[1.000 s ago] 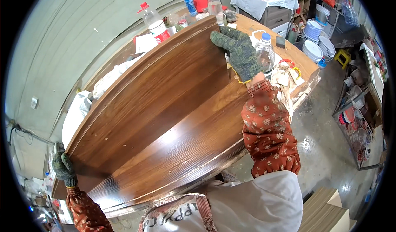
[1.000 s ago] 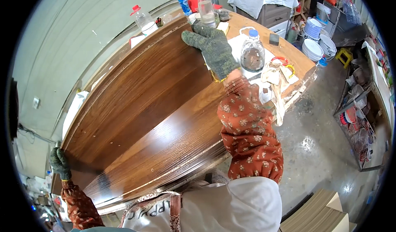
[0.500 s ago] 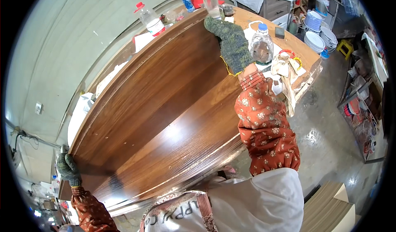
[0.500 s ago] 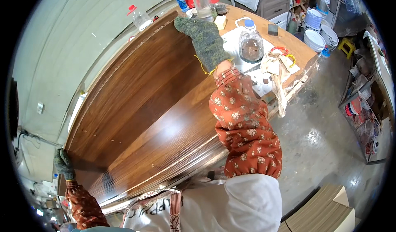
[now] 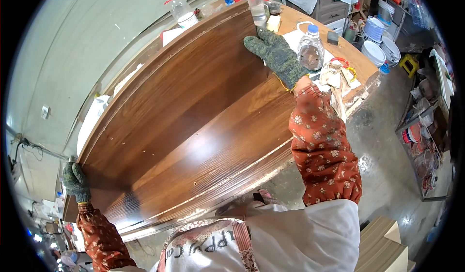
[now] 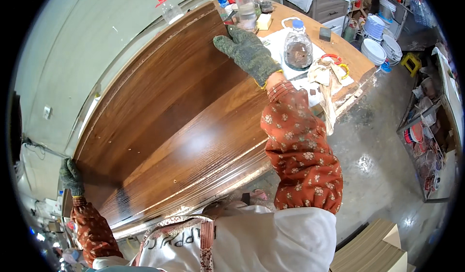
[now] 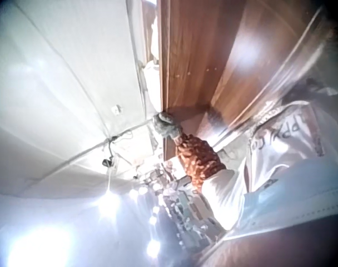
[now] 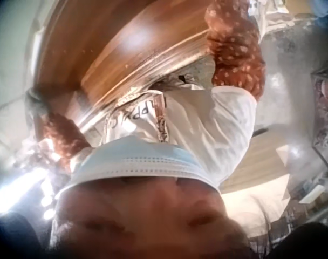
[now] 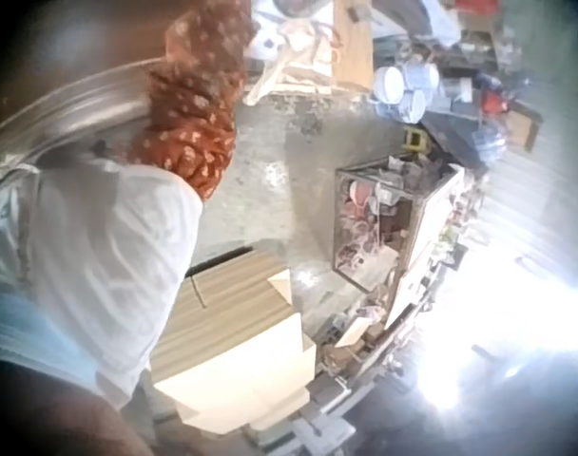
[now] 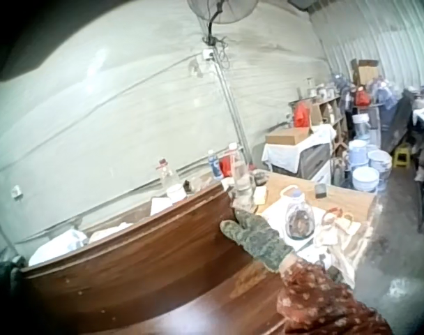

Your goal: The person wipes a wooden board with a cloth, applies a substance using a sponge, and rubs the surface with a small block before repeating the process on the other side and stacking it.

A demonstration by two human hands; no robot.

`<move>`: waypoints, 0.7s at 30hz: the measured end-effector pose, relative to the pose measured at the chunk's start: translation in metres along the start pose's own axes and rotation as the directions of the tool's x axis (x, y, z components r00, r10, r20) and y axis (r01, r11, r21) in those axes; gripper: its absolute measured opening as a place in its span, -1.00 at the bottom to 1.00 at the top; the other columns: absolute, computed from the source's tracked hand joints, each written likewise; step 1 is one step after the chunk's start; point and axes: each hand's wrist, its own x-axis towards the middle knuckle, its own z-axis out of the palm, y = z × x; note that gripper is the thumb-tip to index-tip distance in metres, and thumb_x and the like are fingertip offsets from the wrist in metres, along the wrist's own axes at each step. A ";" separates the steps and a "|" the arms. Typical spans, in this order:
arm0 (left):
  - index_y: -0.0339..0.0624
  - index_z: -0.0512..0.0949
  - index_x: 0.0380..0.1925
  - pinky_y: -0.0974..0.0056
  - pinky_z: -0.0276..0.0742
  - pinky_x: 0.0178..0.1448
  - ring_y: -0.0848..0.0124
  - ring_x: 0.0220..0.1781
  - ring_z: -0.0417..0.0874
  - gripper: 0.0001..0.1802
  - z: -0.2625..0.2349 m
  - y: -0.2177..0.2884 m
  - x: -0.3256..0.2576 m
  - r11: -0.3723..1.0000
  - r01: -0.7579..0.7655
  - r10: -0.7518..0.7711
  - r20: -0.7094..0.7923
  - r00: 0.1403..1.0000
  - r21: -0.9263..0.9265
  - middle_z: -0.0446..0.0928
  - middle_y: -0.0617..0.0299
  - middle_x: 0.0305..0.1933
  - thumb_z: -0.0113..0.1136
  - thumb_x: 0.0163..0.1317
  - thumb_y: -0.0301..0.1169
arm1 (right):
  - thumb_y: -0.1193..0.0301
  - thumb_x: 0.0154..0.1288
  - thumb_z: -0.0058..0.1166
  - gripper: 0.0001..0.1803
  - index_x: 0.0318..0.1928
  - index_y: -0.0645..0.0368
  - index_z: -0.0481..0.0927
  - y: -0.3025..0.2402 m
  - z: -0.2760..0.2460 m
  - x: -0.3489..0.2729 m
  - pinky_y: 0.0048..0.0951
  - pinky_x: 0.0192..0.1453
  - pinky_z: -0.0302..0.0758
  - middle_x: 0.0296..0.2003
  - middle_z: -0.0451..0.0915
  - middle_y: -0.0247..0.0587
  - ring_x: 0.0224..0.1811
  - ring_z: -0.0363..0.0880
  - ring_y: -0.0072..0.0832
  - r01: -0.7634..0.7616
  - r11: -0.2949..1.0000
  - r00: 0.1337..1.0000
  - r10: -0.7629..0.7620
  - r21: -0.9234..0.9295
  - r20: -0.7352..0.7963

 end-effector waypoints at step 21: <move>-0.27 0.59 -0.30 0.10 0.45 -0.20 0.04 -0.32 0.56 -0.70 -0.007 0.010 0.006 0.998 -0.038 0.034 -0.065 0.997 -0.054 0.58 -0.03 -0.33 -0.07 0.32 -0.30 | 0.19 0.24 0.10 -0.55 0.05 0.21 0.51 -0.017 0.015 -0.008 -0.58 0.03 0.34 -0.12 0.55 -0.29 -0.07 0.43 -0.56 -0.050 0.658 0.986 0.152 0.752 -0.067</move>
